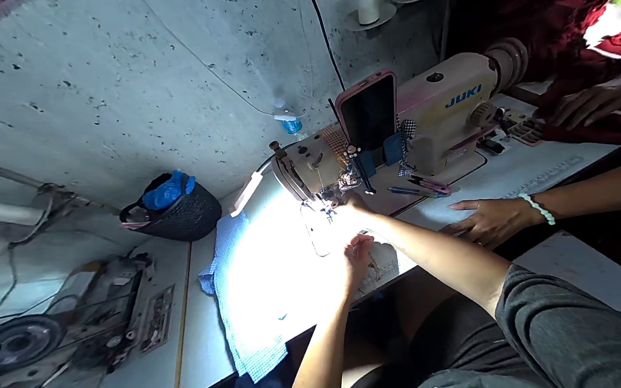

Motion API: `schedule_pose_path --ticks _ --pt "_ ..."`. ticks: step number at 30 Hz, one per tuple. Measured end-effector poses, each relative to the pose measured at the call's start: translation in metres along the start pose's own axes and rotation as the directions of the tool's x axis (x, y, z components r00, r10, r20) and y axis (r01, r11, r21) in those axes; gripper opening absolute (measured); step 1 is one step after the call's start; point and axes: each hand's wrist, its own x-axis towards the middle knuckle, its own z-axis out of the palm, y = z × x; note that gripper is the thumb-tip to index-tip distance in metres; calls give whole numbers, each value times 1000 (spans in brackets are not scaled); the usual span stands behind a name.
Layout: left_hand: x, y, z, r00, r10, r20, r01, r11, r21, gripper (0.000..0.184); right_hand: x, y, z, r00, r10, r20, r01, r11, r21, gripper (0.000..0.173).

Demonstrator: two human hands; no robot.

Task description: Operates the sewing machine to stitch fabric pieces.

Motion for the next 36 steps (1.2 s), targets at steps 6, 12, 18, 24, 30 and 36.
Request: schedule_pose_path --ticks 6,12,18,24,30,36 --pt "-30 17 -8 999 30 43 -30 1000 -3 15 -65 -16 -34 976 -130 177 163 968 -189 16" --pt "-52 22 -16 998 41 48 -45 995 85 16 -96 -10 -129 989 3 -145 -93 779 -620 24" --pt "-58 25 -9 998 52 44 -57 988 145 19 -94 21 -162 949 118 -294 -300 630 -716 21" --pt "-63 23 -15 998 -37 54 22 967 253 26 -90 -3 -176 962 215 -168 -268 635 -724 24" --pt "-62 37 -17 996 20 -83 0 972 235 19 -99 22 -173 927 -138 -349 -97 809 -580 21" --pt "-60 35 -20 977 62 -202 -37 992 123 16 -183 -17 -111 998 48 48 -51 997 50 14"
